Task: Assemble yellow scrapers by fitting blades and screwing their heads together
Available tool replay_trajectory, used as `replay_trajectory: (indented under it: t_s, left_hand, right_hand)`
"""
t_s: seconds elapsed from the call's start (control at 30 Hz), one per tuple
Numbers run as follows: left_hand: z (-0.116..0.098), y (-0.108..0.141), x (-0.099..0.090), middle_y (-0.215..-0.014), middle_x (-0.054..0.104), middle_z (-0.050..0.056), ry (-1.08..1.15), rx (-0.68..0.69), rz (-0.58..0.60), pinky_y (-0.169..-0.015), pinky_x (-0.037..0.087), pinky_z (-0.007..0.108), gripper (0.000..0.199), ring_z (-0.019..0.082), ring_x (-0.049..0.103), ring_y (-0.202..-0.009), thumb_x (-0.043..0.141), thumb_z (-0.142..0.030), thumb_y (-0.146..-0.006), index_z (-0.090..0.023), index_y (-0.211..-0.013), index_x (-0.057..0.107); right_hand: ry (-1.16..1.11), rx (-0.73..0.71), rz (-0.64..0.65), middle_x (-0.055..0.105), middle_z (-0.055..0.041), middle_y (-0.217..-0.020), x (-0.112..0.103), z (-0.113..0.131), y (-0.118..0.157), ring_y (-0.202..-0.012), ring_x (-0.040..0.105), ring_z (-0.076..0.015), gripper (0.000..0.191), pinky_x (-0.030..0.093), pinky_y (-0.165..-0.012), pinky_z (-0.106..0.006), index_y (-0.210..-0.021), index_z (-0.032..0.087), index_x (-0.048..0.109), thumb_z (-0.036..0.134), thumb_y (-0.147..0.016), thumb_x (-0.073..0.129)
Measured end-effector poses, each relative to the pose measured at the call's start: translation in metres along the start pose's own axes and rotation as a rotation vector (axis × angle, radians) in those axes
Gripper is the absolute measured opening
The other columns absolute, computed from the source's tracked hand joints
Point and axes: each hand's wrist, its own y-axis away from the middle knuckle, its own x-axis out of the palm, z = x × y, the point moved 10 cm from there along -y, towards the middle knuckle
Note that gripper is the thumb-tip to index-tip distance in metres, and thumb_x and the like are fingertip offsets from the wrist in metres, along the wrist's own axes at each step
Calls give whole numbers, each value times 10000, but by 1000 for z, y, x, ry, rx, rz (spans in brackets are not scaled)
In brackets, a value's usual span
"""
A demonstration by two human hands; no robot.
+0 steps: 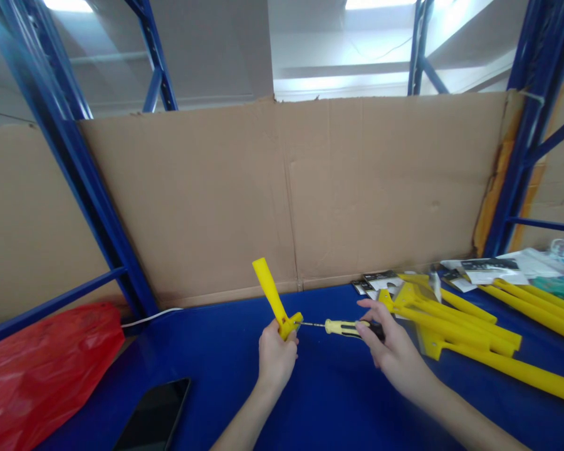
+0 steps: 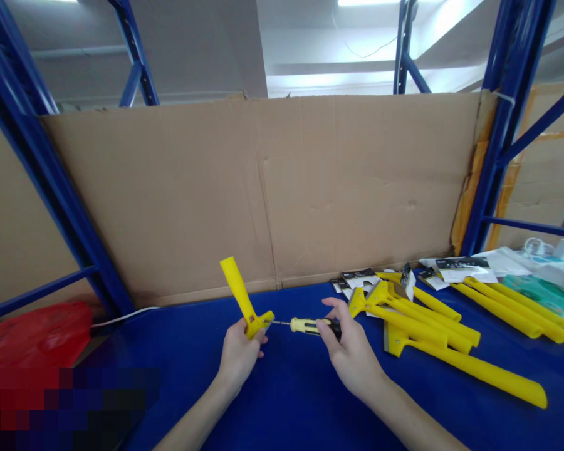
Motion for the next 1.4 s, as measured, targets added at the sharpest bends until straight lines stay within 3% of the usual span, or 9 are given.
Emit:
replay_trajectory:
  t_s: [0.23,0.37,0.53,0.67,0.8,0.97,1.1,1.23,1.4]
  left_hand:
    - [-1,-4,-3,-631,624,20,13,25,-11,-405,481,205,143,142,620,-520,557,-40,-763,-102,-888,588]
    - [-3,-2,1,-600,607,9,-20,42,21,-399,471,201,124,141,618,-510,554,-36,-768,-108,-865,584]
    - [-4,-1,2,-598,606,6,-51,34,25,-389,459,184,123,133,619,-516,549,-28,-783,-107,-871,581]
    - [-2,-1,1,-647,621,19,-48,2,24,-385,460,187,151,122,609,-503,547,-6,-781,-93,-900,583]
    - [-2,-2,-1,-677,620,28,-46,-9,4,-396,476,195,141,120,607,-511,542,-14,-789,-91,-901,581]
    - [-1,-3,2,-662,609,21,-71,12,25,-390,472,198,149,121,602,-497,542,-16,-791,-88,-916,580]
    - [1,-3,3,-670,616,31,-71,17,28,-396,478,207,145,126,606,-503,538,-21,-793,-85,-916,578]
    - [0,-3,5,-689,620,37,-83,30,44,-402,483,209,159,129,613,-523,532,-22,-792,-88,-930,575]
    - [0,-3,3,-690,622,45,-67,16,35,-399,486,214,145,135,616,-525,531,-31,-794,-82,-922,575]
  right_hand:
    - [30,-75,-2,548,-72,-1099,1,11,5,-538,558,-100,502,423,-378,-222,-1281,262,295,328,-828,501]
    - [75,-43,-56,572,-27,-826,-5,4,1,-481,524,-120,351,409,-370,-235,-1163,215,409,430,-886,400]
    - [19,-3,-35,530,-98,-1144,-5,0,0,-556,583,-131,570,410,-319,-222,-1323,270,260,472,-836,477]
    - [45,15,20,580,-22,-816,1,4,4,-464,524,-115,424,404,-338,-216,-1218,222,409,473,-876,409]
    - [17,24,27,517,-86,-1130,3,6,6,-593,579,-125,542,436,-345,-208,-1341,277,267,435,-860,459]
    - [66,-24,-16,558,-38,-882,-2,9,5,-542,547,-123,411,447,-400,-224,-1256,230,371,423,-895,403]
    - [20,-35,-9,504,-99,-1165,-2,11,5,-569,573,-122,551,441,-368,-233,-1348,276,240,406,-862,464]
    - [72,-54,1,569,-38,-901,-1,14,5,-523,547,-121,413,437,-395,-225,-1267,235,357,414,-897,391]
    - [81,-130,-6,541,-77,-1097,-2,21,7,-565,559,-113,492,497,-498,-267,-1325,259,293,326,-866,460]
